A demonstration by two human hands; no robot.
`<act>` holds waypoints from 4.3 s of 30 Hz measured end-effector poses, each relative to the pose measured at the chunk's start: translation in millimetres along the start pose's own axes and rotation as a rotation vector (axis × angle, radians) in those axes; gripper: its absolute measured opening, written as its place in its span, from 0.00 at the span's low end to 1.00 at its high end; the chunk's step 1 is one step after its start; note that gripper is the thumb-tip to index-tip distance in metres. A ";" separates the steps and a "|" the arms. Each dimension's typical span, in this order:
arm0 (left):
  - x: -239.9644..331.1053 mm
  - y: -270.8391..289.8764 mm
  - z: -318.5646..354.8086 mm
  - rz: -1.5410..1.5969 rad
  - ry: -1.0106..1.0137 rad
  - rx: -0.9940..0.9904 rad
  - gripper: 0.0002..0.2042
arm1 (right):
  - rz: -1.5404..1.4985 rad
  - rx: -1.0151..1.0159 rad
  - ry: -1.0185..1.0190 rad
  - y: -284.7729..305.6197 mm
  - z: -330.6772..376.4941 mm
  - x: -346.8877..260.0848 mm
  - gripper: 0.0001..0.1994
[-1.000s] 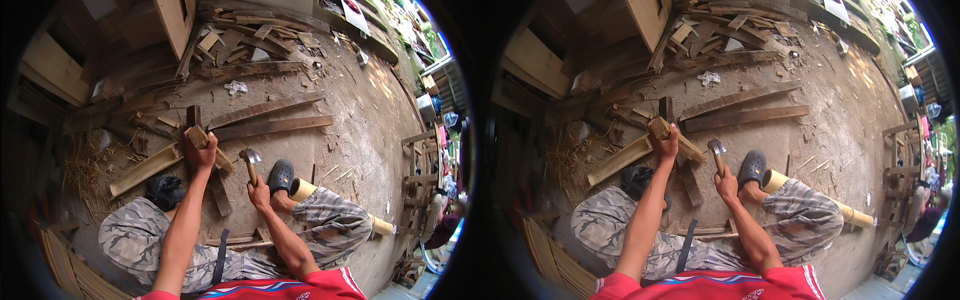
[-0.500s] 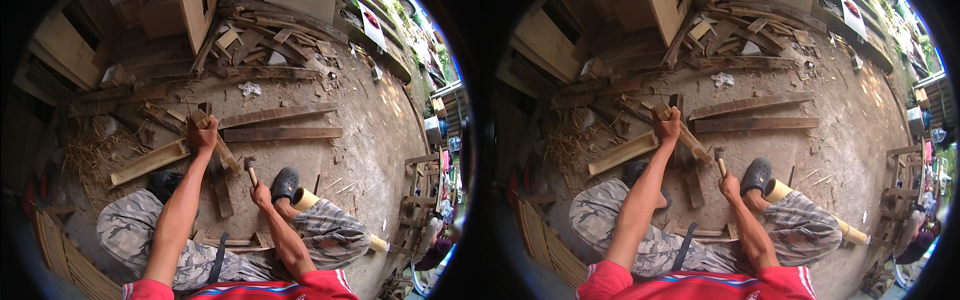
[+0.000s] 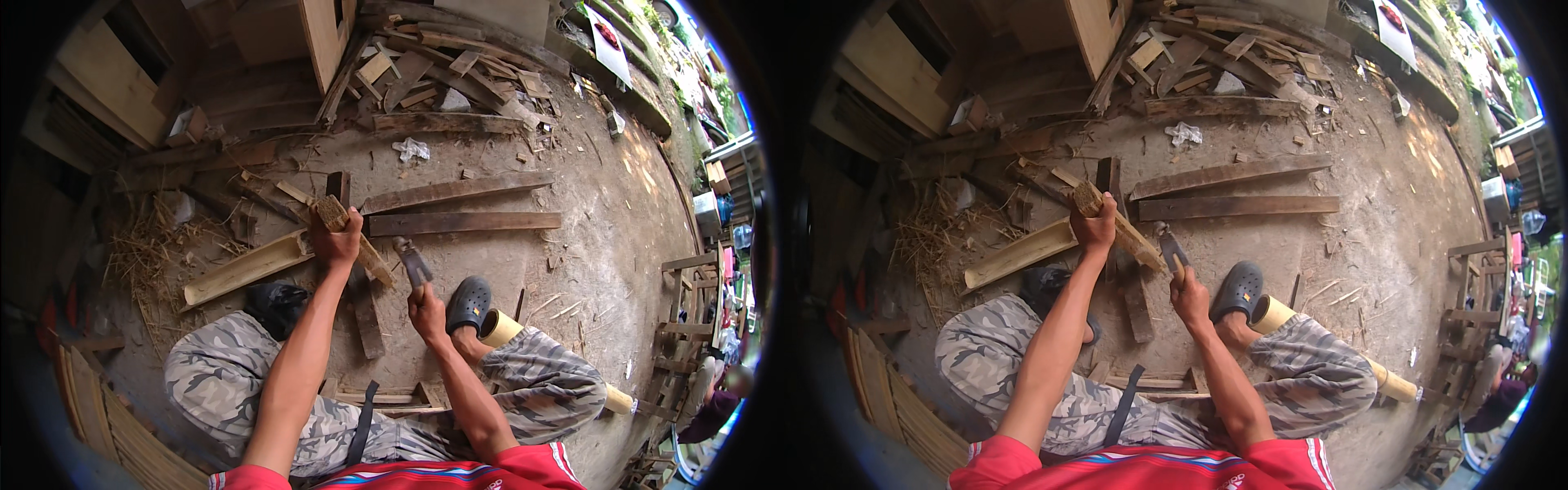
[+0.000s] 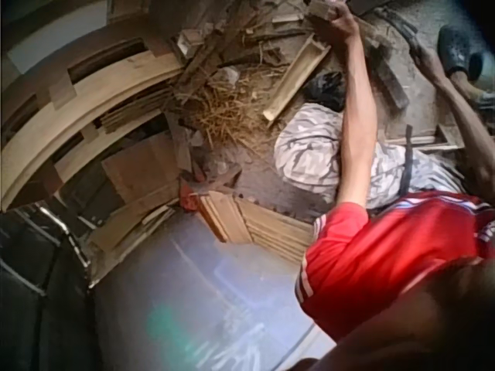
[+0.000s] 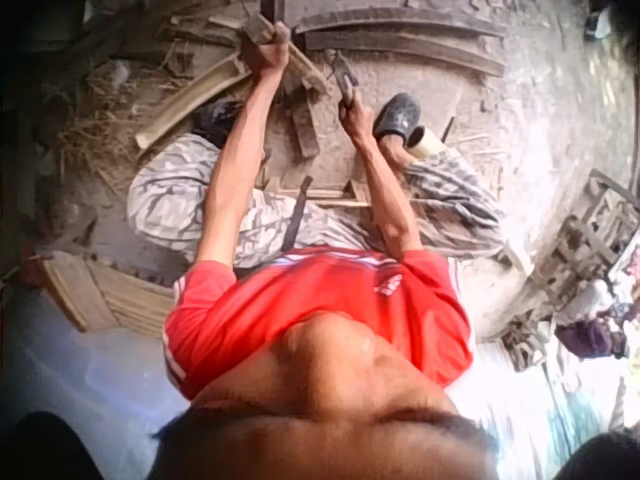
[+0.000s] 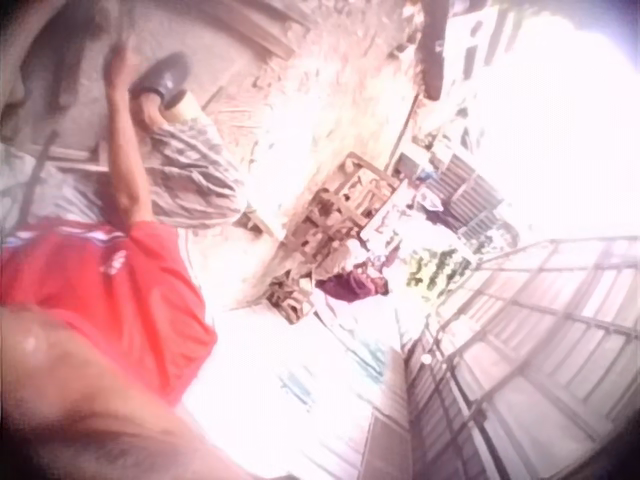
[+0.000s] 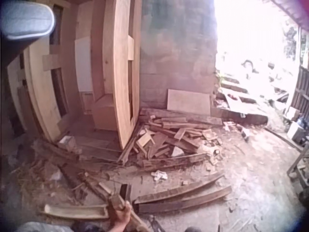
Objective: The person sits on the floor and uses a hammer to repeatedly strike a small wooden block placed on a larger plank. They adjust the block's position several times and continue hammering different spots on the same piece.
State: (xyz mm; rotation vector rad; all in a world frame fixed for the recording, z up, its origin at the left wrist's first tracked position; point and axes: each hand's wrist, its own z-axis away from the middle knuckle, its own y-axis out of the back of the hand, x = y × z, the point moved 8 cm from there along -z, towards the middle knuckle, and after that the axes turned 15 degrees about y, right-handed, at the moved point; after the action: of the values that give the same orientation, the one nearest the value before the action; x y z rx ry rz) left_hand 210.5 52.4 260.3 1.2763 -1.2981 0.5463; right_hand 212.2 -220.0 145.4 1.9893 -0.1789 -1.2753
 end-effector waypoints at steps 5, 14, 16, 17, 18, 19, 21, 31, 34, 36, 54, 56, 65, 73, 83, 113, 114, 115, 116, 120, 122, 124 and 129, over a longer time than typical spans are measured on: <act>0.8 2.4 -2.8 0.000 -0.036 0.020 0.21 | 0.118 -0.435 -0.527 -45.9 83.4 75.0 0.16; -14.0 31.6 30.3 0.181 -0.028 -0.137 0.21 | 0.028 -0.160 -0.254 -7.7 1.6 13.6 0.14; -14.8 38.5 37.5 0.229 -0.054 -0.146 0.23 | -0.031 -0.052 -0.146 -4.2 -14.8 -12.7 0.14; -18.3 39.5 42.1 0.245 -0.037 -0.166 0.23 | -0.035 -0.048 -0.116 -6.7 -18.1 -19.9 0.13; -13.5 39.9 46.9 0.263 -0.020 -0.187 0.23 | -0.037 -0.042 -0.086 -9.1 -20.2 -24.5 0.13; -10.5 39.9 51.3 0.280 -0.004 -0.208 0.24 | -0.040 -0.036 -0.056 -10.1 -20.9 -28.0 0.13; -13.8 37.9 58.8 0.278 -0.047 -0.199 0.25 | 0.029 -0.179 -0.133 -29.5 -4.0 -9.8 0.13; -21.1 54.1 64.9 0.307 -0.043 -0.160 0.25 | 0.116 -0.255 -0.426 -29.4 71.3 65.7 0.15; -13.7 54.2 84.9 0.274 -0.110 -0.209 0.25 | 0.078 -0.154 -0.233 -21.4 9.4 30.1 0.13; -6.0 52.8 96.9 0.250 -0.200 -0.253 0.26 | 0.005 -0.078 -0.096 -14.0 -21.7 -2.4 0.13; 2.7 45.9 112.9 0.309 -0.226 -0.334 0.26 | -0.059 -0.040 -0.111 -46.6 -12.6 15.6 0.13; 1.3 48.6 110.6 0.318 -0.218 -0.341 0.25 | -0.092 0.025 -0.080 -39.8 -23.7 2.4 0.12; -25.1 71.7 92.1 0.202 -0.226 -0.173 0.24 | 0.046 -0.302 -0.574 -50.3 128.0 83.1 0.16; -52.7 83.5 88.3 0.250 -0.009 -0.147 0.29 | -0.001 -0.208 -0.607 -48.3 85.5 83.3 0.18; -118.8 89.9 61.4 0.150 0.479 -0.247 0.40 | -0.143 -0.286 -0.861 -54.5 134.2 85.3 0.17; -234.7 90.4 178.2 0.942 1.480 -0.098 0.30 | -1.121 0.106 -0.921 -19.6 45.6 85.8 0.46; -233.5 89.3 176.2 1.007 1.442 -0.117 0.26 | -1.122 0.068 -0.958 -8.9 36.1 74.7 0.45; -232.9 85.7 175.4 1.069 1.421 -0.145 0.25 | -1.123 0.039 -0.994 0.4 33.7 73.1 0.44; -232.7 83.9 173.5 1.129 1.398 -0.173 0.25 | -1.096 0.003 -1.011 2.0 36.3 87.5 0.40; -233.6 81.2 157.0 1.040 1.332 -0.382 0.24 | -1.042 0.043 -0.994 7.5 42.5 121.1 0.26; -240.0 93.0 148.7 1.030 1.346 -0.261 0.24 | -1.093 0.087 -0.966 2.0 39.0 115.5 0.17; -228.5 105.1 138.4 0.987 1.366 -0.145 0.27 | -1.184 0.078 -0.850 -2.2 32.8 112.0 0.16; -222.6 133.7 100.1 0.751 1.284 -0.381 0.36 | -1.207 -0.016 -0.765 -27.3 22.9 107.7 0.20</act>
State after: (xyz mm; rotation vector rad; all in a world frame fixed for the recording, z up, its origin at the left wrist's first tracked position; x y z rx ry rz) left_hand -7.0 76.6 88.4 -0.0692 -0.6281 1.2807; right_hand 239.1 -264.7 44.6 1.4186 0.7881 -2.7149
